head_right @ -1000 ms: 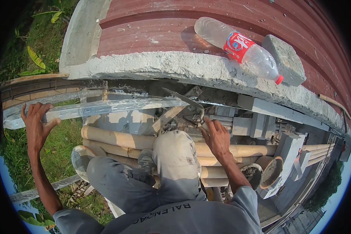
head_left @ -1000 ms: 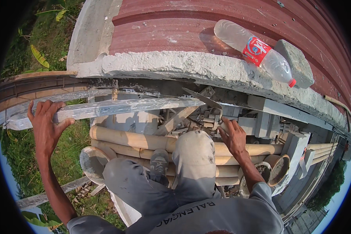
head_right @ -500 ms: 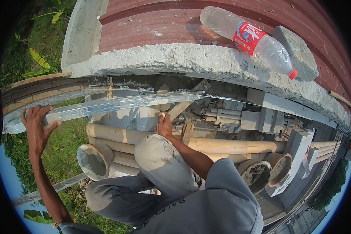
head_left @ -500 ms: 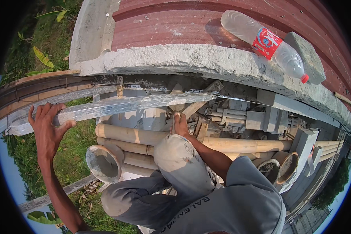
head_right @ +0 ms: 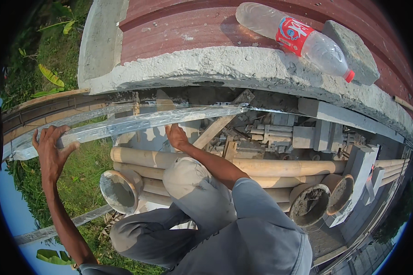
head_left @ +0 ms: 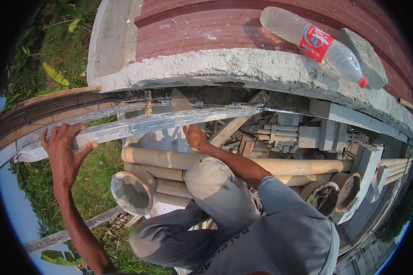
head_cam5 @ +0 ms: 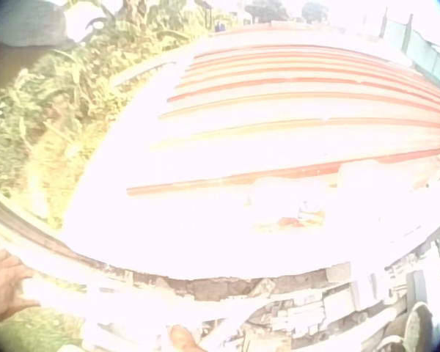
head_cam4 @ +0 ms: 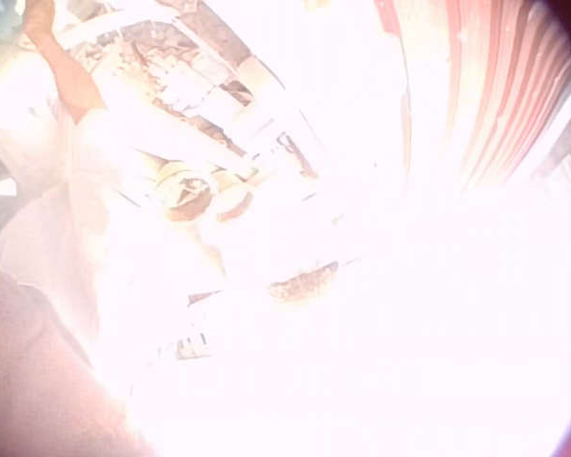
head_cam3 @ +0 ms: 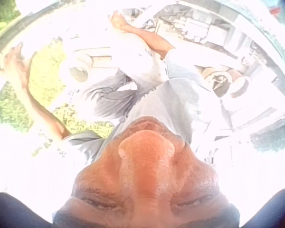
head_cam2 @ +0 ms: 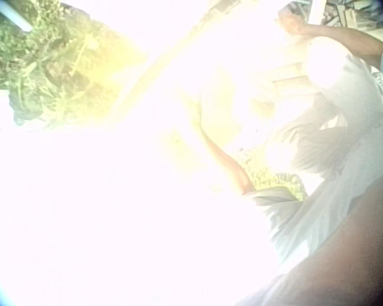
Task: Applying mortar and laying concrete blocks on an exterior wall ledge.
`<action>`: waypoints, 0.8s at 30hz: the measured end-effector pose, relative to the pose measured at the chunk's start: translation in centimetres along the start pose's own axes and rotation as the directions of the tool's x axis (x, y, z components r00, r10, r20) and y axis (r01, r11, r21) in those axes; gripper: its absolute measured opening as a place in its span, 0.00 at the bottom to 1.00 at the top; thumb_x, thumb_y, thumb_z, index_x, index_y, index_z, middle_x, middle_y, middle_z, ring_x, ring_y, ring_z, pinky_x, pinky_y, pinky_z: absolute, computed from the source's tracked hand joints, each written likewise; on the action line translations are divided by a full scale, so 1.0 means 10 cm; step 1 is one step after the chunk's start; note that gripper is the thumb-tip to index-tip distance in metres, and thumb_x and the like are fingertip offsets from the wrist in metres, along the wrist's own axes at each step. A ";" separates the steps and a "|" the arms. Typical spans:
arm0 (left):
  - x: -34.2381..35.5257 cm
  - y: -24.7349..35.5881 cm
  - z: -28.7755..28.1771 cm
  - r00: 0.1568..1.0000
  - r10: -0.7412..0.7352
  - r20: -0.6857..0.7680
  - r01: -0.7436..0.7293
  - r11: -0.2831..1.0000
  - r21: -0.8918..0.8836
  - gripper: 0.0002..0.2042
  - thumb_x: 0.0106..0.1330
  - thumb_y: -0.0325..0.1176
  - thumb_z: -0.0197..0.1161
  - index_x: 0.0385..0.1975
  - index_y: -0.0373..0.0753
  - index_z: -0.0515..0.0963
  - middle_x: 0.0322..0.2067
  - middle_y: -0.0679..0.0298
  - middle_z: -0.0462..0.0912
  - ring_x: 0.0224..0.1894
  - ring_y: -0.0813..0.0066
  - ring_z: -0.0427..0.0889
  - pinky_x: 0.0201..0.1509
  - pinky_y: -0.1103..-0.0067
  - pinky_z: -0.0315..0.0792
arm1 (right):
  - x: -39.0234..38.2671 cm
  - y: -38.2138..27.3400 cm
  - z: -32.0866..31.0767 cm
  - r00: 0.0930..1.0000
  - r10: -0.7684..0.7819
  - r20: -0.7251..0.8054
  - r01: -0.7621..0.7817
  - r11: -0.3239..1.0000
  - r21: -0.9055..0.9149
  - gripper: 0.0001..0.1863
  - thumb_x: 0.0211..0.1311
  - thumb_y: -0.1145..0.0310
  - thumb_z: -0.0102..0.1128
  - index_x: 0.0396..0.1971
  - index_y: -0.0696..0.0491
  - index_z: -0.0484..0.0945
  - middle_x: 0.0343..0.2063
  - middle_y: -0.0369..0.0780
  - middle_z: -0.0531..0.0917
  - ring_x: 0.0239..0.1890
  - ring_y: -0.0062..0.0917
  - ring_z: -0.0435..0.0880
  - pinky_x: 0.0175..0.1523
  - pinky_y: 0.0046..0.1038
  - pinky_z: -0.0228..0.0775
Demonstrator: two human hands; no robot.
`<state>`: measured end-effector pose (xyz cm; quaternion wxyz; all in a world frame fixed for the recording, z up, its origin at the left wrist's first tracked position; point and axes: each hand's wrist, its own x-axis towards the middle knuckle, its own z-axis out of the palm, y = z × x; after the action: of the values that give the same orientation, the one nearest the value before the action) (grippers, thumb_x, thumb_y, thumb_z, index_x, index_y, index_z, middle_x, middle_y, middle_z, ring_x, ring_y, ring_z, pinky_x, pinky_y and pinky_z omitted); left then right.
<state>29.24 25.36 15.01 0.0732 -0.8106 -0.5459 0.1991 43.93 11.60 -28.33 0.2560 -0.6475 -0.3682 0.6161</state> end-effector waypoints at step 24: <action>-0.15 -0.16 0.05 0.991 0.041 -0.129 -0.050 0.996 -0.071 0.26 0.47 0.47 0.75 0.45 0.42 0.80 0.39 0.62 0.77 0.49 0.60 0.74 0.72 0.56 0.45 | -1.85 -0.34 -3.06 0.939 -0.297 -0.172 -0.024 0.442 -0.896 0.23 0.59 0.66 0.63 0.54 0.48 0.70 0.37 0.42 0.78 0.33 0.42 0.83 0.34 0.41 0.76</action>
<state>27.19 24.59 15.49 0.0734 -0.8361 -0.5283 0.1281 74.16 2.74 -11.04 -0.0171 -0.7391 -0.6424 0.2019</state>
